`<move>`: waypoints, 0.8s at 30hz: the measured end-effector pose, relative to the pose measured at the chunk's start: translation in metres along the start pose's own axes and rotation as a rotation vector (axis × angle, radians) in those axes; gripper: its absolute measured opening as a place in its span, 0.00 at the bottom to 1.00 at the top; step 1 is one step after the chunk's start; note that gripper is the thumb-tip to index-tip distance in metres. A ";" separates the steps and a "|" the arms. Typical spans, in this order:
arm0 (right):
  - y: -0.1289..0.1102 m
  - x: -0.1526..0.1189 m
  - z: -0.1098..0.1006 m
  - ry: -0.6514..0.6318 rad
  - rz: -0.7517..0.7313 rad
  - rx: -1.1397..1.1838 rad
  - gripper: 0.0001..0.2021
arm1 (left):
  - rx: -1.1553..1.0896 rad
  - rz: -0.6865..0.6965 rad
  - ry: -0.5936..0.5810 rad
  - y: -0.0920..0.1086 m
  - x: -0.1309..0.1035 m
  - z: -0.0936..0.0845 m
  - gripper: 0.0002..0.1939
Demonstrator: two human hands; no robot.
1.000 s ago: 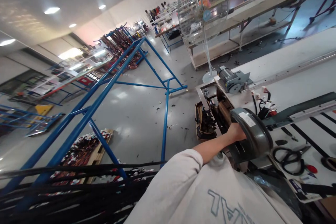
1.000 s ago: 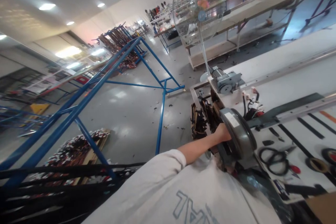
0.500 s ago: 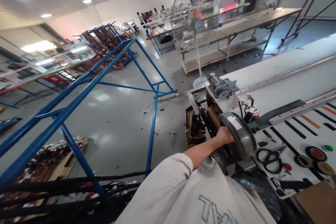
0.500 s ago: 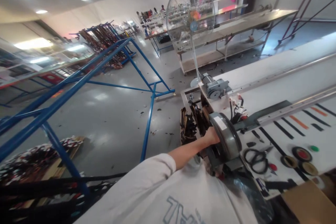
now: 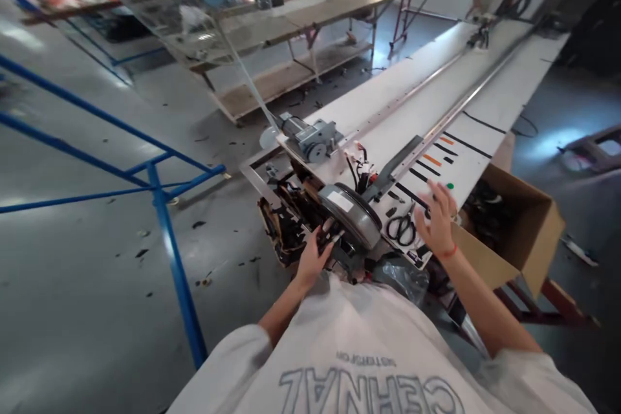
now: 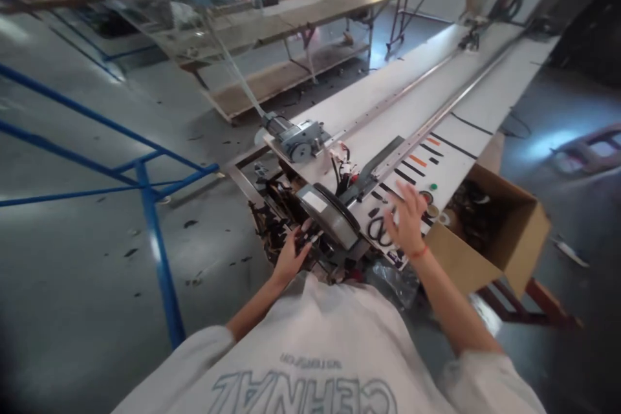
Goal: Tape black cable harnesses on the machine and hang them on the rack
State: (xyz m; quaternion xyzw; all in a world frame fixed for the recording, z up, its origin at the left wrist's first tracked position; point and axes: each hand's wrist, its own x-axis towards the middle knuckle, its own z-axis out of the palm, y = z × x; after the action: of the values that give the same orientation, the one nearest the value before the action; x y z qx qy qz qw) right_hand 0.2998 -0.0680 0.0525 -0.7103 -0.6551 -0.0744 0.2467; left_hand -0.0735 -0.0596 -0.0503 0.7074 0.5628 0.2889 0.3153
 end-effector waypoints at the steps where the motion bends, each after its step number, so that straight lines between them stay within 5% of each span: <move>1: 0.016 0.002 0.005 -0.016 0.132 -0.048 0.20 | -0.017 -0.082 -0.061 -0.013 -0.012 -0.003 0.23; 5: 0.088 0.020 0.030 -0.256 0.615 -0.174 0.28 | -0.101 -0.257 -0.162 -0.044 -0.037 -0.008 0.22; 9: 0.126 0.023 0.044 -0.528 0.739 -0.160 0.31 | -0.209 -0.305 -0.114 -0.044 -0.036 -0.002 0.24; 13: 0.123 0.018 0.050 -0.572 0.676 -0.239 0.32 | -0.222 -0.308 -0.079 -0.038 -0.035 -0.001 0.25; 18: 0.114 0.026 0.054 -0.435 0.603 -0.302 0.28 | -0.094 -0.298 -0.137 -0.044 -0.043 -0.006 0.23; 24: 0.108 0.037 0.054 -0.524 0.672 -0.253 0.29 | 0.123 -0.443 -0.254 -0.055 -0.058 -0.001 0.18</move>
State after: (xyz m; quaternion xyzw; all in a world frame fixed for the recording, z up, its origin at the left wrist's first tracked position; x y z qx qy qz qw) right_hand 0.3977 -0.0132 -0.0061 -0.9033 -0.4138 0.1128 -0.0059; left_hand -0.1192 -0.1066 -0.0955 0.6154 0.6763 0.0868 0.3955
